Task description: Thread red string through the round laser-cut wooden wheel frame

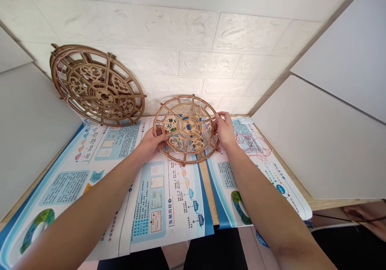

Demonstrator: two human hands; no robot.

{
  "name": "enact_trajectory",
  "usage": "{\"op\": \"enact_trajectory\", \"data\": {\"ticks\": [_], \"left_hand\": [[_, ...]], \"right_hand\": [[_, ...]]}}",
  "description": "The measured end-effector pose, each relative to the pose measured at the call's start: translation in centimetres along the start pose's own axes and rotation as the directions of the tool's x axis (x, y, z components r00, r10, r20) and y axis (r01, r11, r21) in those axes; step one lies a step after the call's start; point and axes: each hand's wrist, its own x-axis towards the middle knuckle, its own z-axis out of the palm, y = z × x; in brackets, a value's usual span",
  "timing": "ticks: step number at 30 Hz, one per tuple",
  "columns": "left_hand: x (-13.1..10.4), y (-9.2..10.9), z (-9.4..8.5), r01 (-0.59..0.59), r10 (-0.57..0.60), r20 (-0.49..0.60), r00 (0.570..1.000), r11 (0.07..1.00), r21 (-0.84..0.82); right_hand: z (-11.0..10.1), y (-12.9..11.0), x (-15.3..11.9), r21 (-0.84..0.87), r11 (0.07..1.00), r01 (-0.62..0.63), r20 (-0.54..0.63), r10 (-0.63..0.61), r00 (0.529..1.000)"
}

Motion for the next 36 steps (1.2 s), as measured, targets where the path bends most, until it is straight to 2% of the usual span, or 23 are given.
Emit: {"op": "enact_trajectory", "data": {"ticks": [3, 11, 18, 22, 26, 29, 32, 36], "left_hand": [[0.0, -0.1, -0.1, 0.006, -0.006, 0.002, 1.000, 1.000, 0.005], [0.0, -0.1, -0.5, -0.004, 0.002, 0.100, 0.995, 1.000, 0.022], [-0.3, 0.1, -0.5, 0.064, -0.071, 0.129, 0.989, 0.996, 0.058], [-0.3, 0.0, -0.6, 0.027, -0.031, 0.132, 0.991, 0.999, 0.032], [-0.2, -0.1, -0.9, -0.079, 0.074, 0.114, 0.991, 0.996, 0.040], [-0.1, -0.2, -1.0, -0.110, 0.104, 0.100, 0.990, 0.992, 0.059], [0.0, -0.2, -1.0, -0.119, 0.112, 0.095, 0.989, 0.990, 0.072], [0.0, 0.1, -1.0, -0.109, 0.105, 0.080, 0.991, 0.993, 0.050]], "right_hand": [[0.0, 0.1, 0.0, 0.000, 1.000, 0.012, 0.004, -0.012, 1.000], [-0.3, 0.3, 0.4, 0.024, 1.000, 0.012, 0.026, -0.013, 1.000], [-0.7, 0.4, 0.5, 0.046, 0.998, 0.041, 0.041, -0.043, 0.998], [-1.1, 0.0, 0.5, 0.093, 0.992, 0.087, 0.098, -0.096, 0.991], [-1.7, -0.3, 0.6, 0.096, 0.983, 0.158, 0.230, -0.177, 0.957], [-2.2, -0.4, 0.9, 0.092, 0.974, 0.206, 0.300, -0.225, 0.927], [-2.8, -0.7, 1.0, 0.057, 0.978, 0.199, 0.422, -0.205, 0.883], [-3.6, -1.4, 0.7, -0.075, 0.974, 0.215, 0.588, -0.131, 0.799]]}}
